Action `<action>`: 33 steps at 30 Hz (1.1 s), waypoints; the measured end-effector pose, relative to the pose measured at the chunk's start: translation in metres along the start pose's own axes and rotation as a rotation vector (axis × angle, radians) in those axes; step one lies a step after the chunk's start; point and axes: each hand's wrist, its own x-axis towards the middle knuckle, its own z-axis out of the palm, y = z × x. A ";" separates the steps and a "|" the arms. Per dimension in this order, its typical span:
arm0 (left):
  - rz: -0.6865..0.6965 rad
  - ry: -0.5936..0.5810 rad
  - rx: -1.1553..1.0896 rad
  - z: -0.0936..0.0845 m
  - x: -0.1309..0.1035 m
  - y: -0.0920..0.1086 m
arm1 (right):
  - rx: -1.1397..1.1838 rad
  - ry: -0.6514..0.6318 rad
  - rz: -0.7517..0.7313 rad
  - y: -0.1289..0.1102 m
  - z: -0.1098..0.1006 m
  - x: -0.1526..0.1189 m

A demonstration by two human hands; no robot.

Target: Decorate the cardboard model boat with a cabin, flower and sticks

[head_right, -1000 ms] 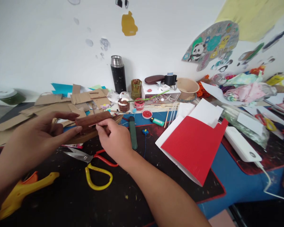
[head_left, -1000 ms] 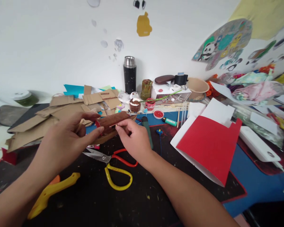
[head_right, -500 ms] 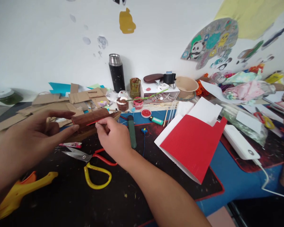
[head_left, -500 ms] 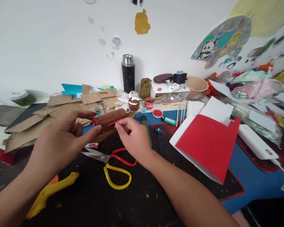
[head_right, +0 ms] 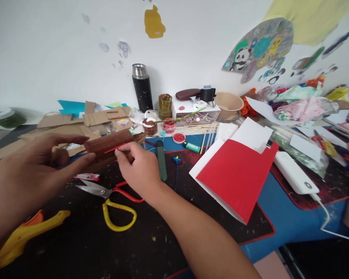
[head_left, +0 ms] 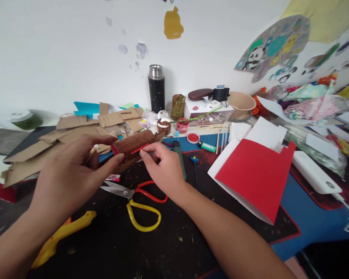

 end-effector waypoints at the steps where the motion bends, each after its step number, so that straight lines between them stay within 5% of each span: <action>1: -0.006 0.001 -0.002 0.000 0.000 0.000 | -0.002 0.000 0.005 0.000 0.000 0.000; 17: -0.126 -0.055 -0.095 0.000 0.002 -0.002 | -0.037 0.015 -0.002 -0.001 0.002 0.000; 29: 0.095 0.066 0.032 0.001 -0.005 0.006 | 0.007 0.008 0.014 0.000 0.000 0.002; 33: 0.030 0.062 0.028 0.001 -0.004 0.008 | 0.034 0.021 0.001 0.001 0.001 0.002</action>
